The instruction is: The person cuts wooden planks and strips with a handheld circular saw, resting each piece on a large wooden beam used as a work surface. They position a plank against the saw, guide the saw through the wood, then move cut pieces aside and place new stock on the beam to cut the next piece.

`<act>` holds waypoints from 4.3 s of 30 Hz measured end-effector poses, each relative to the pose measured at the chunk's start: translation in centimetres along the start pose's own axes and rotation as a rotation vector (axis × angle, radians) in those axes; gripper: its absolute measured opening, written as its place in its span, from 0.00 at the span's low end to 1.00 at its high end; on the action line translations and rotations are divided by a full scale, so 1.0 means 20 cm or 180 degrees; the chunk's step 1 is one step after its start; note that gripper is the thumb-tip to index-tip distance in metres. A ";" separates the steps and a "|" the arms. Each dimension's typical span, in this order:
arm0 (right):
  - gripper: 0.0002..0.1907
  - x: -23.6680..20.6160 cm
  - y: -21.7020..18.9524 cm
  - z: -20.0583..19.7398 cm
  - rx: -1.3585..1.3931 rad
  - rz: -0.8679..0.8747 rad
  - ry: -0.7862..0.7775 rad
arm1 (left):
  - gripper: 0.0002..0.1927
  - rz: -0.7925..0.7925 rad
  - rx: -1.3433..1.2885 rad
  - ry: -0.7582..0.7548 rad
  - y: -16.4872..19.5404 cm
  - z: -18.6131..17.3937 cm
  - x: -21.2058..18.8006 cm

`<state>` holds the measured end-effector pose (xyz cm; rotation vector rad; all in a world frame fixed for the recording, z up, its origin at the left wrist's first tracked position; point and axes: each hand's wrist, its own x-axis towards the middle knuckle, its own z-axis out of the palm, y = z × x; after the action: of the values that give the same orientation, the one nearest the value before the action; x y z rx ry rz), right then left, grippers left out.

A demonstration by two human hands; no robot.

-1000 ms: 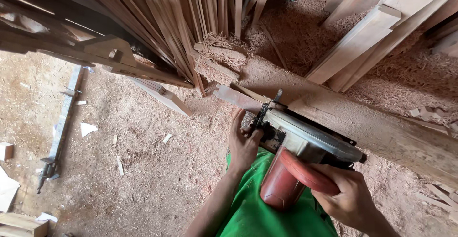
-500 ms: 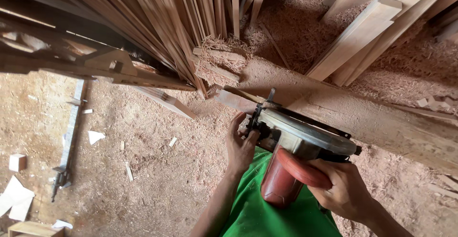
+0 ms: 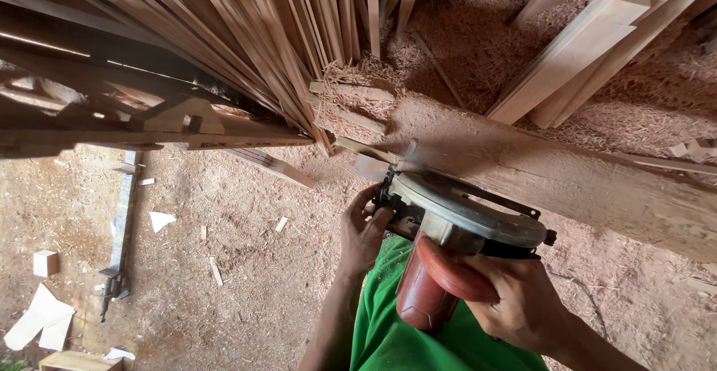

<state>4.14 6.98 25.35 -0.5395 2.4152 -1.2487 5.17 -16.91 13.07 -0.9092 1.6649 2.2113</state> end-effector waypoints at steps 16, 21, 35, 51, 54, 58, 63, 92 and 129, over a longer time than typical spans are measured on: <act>0.17 0.25 -0.15 0.19 -0.0096 0.0012 -0.0093 | 0.26 -0.0241 -0.0270 0.0053 0.18 -0.28 0.16; 0.17 0.31 -0.17 0.23 -0.0059 -0.0041 -0.0112 | 0.27 -0.0165 -0.0408 -0.0014 0.21 -0.36 0.18; 0.26 0.42 -0.16 0.36 -0.0003 -0.0204 -0.0342 | 0.27 -0.0097 -0.0294 0.0079 0.22 -0.52 0.28; 0.25 0.49 -0.14 0.48 0.0135 -0.0451 -0.0614 | 0.26 -0.0069 0.0068 0.0246 0.28 -0.61 0.35; 0.28 0.52 -0.16 0.50 0.0106 -0.0476 -0.0570 | 0.24 -0.0023 0.0289 0.0285 0.27 -0.68 0.37; 0.34 0.59 -0.19 0.52 0.0041 -0.0822 -0.0195 | 0.20 0.0062 0.0730 0.0484 0.29 -0.80 0.41; 0.36 0.63 -0.26 0.51 0.0393 -0.0797 -0.0414 | 0.19 0.0447 0.0445 0.0713 0.47 -0.81 0.33; 0.19 -0.35 0.05 -0.12 -0.0066 0.0154 0.0653 | 0.38 0.0274 -0.0269 -0.0100 -0.16 0.29 -0.19; 0.22 -0.13 0.30 0.02 0.0245 0.0311 -0.0600 | 0.29 -0.0033 0.0090 -0.0168 0.01 0.14 0.00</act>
<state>5.59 11.14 20.51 -0.4874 2.2014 -1.1884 4.20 -14.39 13.66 -0.8432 1.6597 2.1799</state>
